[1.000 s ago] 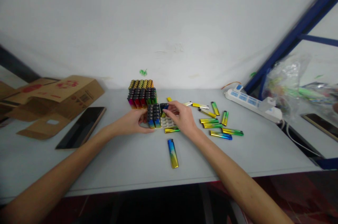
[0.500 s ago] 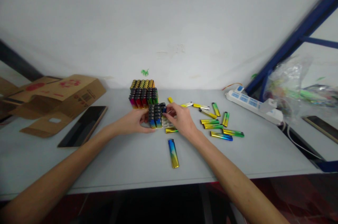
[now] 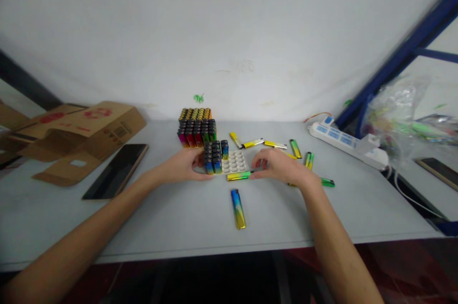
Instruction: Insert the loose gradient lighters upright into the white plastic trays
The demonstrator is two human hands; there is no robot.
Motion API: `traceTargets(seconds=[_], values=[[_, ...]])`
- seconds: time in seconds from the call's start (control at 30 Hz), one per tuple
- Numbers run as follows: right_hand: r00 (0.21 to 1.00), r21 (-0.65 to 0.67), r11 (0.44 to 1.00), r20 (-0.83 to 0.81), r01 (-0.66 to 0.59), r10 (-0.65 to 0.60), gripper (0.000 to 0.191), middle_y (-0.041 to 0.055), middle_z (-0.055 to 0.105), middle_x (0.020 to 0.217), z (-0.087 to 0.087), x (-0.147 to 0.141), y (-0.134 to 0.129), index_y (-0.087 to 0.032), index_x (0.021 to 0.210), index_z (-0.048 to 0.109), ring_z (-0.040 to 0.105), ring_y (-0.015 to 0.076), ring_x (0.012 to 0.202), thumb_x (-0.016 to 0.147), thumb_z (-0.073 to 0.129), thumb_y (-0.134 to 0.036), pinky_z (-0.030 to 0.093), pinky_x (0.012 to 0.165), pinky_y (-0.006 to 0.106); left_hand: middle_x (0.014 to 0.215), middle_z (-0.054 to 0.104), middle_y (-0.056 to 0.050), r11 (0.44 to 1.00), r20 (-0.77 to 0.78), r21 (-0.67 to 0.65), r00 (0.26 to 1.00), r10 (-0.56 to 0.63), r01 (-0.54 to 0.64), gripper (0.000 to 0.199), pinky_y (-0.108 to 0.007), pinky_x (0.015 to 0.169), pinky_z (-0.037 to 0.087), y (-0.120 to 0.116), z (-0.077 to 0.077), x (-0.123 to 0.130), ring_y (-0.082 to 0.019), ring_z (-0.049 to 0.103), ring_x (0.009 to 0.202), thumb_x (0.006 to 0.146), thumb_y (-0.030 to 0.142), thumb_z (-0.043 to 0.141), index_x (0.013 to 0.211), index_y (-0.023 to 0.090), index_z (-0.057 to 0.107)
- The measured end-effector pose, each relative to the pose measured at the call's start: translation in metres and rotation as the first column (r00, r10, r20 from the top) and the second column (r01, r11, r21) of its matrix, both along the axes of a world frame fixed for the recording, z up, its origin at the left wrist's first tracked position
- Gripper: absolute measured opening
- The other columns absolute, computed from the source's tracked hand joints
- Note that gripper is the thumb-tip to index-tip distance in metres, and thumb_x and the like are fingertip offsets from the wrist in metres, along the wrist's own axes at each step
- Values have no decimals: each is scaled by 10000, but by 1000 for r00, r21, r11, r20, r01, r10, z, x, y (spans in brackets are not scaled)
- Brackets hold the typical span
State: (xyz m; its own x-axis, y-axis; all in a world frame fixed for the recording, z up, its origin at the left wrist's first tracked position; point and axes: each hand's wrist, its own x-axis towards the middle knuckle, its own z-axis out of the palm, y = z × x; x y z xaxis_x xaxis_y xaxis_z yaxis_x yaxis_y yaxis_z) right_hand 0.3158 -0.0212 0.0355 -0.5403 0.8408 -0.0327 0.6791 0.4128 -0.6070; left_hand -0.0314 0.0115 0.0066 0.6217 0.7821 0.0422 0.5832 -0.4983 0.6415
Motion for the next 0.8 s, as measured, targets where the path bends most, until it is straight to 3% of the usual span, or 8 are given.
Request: traceTargets(seconds=[0.3, 0.4, 0.5, 0.6, 0.67, 0.8], values=[[997, -3, 997, -13, -79, 79, 213, 50, 758, 965, -9, -9, 2, -214, 1001, 804, 702, 226, 848, 857, 891, -343, 558, 795, 339, 887, 722, -31, 1000, 12, 5, 1000, 0, 0, 500, -317, 681, 510, 0, -2, 0, -228, 673, 783, 754, 574, 878, 1007, 205, 654], [999, 42, 999, -26, -31, 33, 317, 63, 764, 984, -4, -8, 0, -206, 1039, 796, 691, 229, 843, 840, 908, -425, 550, 779, 344, 861, 714, -22, 1000, 17, 20, 1000, 6, -7, 494, -314, 661, 505, 0, -1, 0, -227, 668, 767, 738, 578, 887, 970, 211, 651], [999, 29, 1000, -37, -8, 9, 392, 26, 715, 805, 1, -14, -8, -202, 879, 754, 615, 188, 701, 905, 827, -586, 471, 646, 300, 851, 712, -18, 1000, 24, 26, 1000, 7, -7, 495, -314, 650, 500, 0, -1, 0, -223, 661, 752, 730, 587, 887, 951, 212, 652], [997, -53, 998, 75, -20, 24, 536, -11, 613, 613, 4, -29, -24, -214, 713, 703, 514, 157, 566, 915, 776, -706, 344, 546, 286, 854, 711, -22, 1000, 14, 15, 1000, 7, -7, 503, -316, 650, 494, 0, -1, 0, -222, 654, 744, 733, 593, 881, 961, 204, 657], [983, -57, 998, 183, -6, 16, 558, 18, 650, 626, 3, -41, -35, -218, 680, 715, 550, 175, 578, 853, 831, -735, 333, 555, 300, 857, 711, -23, 1000, 14, 9, 1000, 6, -6, 507, -314, 649, 489, -1, -1, 0, -221, 652, 744, 737, 593, 879, 972, 201, 659], [958, -34, 997, 276, -72, 78, 421, 40, 712, 717, 1, -55, -46, -232, 730, 727, 595, 198, 634, 850, 900, -596, 335, 581, 310, 845, 706, -17, 1000, 38, 8, 999, 9, -9, 495, -308, 648, 488, -1, -1, 1, -215, 648, 739, 734, 581, 885, 969, 208, 660]])
